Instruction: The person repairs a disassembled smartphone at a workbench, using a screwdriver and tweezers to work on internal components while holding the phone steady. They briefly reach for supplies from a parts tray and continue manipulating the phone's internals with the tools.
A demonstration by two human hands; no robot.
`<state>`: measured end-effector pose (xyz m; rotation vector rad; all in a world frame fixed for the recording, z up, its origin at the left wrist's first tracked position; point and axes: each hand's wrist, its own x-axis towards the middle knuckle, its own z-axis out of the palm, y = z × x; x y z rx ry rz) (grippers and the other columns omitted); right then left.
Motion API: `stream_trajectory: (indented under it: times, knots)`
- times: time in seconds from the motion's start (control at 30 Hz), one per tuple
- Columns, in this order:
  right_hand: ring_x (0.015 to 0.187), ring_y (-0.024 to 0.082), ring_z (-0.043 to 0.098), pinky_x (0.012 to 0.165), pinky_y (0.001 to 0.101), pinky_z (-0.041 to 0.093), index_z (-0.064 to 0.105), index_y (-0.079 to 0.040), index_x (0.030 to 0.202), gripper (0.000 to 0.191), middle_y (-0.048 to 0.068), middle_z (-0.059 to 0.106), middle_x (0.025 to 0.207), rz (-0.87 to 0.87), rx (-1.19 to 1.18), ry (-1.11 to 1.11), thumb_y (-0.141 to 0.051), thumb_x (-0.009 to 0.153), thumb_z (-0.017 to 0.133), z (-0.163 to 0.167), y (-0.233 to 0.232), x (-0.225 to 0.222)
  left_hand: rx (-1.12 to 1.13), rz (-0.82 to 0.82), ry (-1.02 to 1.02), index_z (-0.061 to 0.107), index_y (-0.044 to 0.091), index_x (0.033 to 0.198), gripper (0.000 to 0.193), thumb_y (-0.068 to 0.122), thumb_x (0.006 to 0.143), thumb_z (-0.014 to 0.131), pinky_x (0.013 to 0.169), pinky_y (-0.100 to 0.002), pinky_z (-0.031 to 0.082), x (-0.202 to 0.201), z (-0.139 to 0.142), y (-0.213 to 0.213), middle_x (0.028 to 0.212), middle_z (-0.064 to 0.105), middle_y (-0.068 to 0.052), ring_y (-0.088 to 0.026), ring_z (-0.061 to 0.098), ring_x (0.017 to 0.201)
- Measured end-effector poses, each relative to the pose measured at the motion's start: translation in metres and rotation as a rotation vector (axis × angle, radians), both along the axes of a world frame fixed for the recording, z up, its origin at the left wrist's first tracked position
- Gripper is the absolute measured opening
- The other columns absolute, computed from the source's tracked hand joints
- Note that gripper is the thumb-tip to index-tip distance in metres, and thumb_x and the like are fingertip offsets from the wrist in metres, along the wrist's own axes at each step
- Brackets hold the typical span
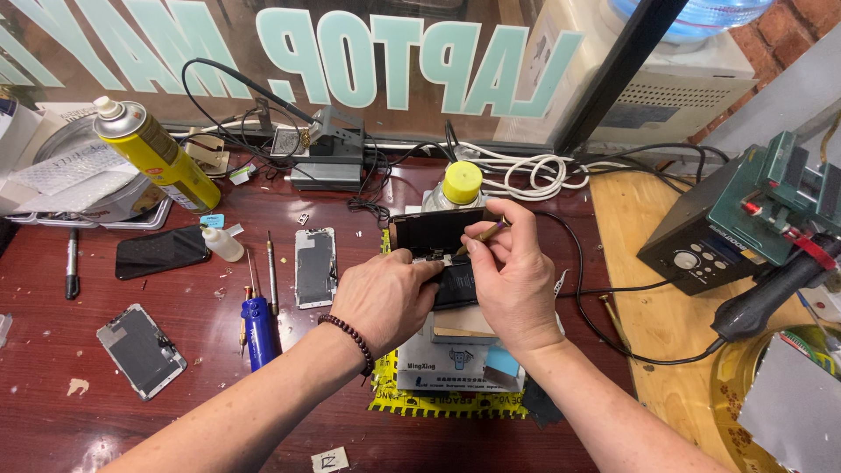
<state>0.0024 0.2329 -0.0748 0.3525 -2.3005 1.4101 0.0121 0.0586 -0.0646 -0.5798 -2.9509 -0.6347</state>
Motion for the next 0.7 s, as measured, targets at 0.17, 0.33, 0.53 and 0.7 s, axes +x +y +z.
stream_trajectory:
  times: [0.17,0.33,0.53,0.7]
  knots:
    - [0.092,0.016,0.079,0.077,0.0294,0.064,0.05,-0.008,0.129,0.039,0.007,0.077,0.098,0.022,0.104,0.015,-0.001,0.095,0.068,0.01,-0.001,0.002,-0.006,-0.014,-0.009,0.077,0.021,0.114,0.029,0.027,0.087,0.067,0.071,-0.048,0.057,-0.002,-0.001,-0.003,0.088,0.069,-0.01,-0.032,0.07,0.085]
    - [0.079,0.018,0.079,0.068,0.0316,0.063,0.058,-0.015,0.131,0.048,0.007,0.076,0.088,0.004,0.23,-0.027,-0.01,0.088,0.077,0.025,0.0,0.0,-0.02,-0.039,-0.003,0.076,0.023,0.117,0.032,0.026,0.087,0.067,0.07,-0.047,0.057,-0.004,-0.002,-0.006,0.087,0.069,-0.011,-0.032,0.07,0.085]
    - [0.077,0.018,0.079,0.066,0.0307,0.063,0.064,-0.015,0.133,0.044,0.006,0.078,0.095,0.024,0.292,0.062,-0.009,0.09,0.072,0.039,0.006,-0.001,-0.025,-0.04,0.007,0.076,0.024,0.117,0.031,0.028,0.088,0.067,0.069,-0.046,0.057,-0.005,-0.001,-0.009,0.086,0.069,-0.011,-0.032,0.07,0.084]
    - [0.072,0.02,0.075,0.063,0.0326,0.06,0.069,-0.014,0.129,0.042,0.008,0.077,0.089,-0.014,0.393,0.097,-0.013,0.087,0.078,0.044,0.006,-0.001,-0.046,-0.035,-0.003,0.076,0.024,0.118,0.03,0.029,0.089,0.067,0.068,-0.046,0.057,-0.006,-0.001,-0.007,0.085,0.069,-0.01,-0.032,0.07,0.083]
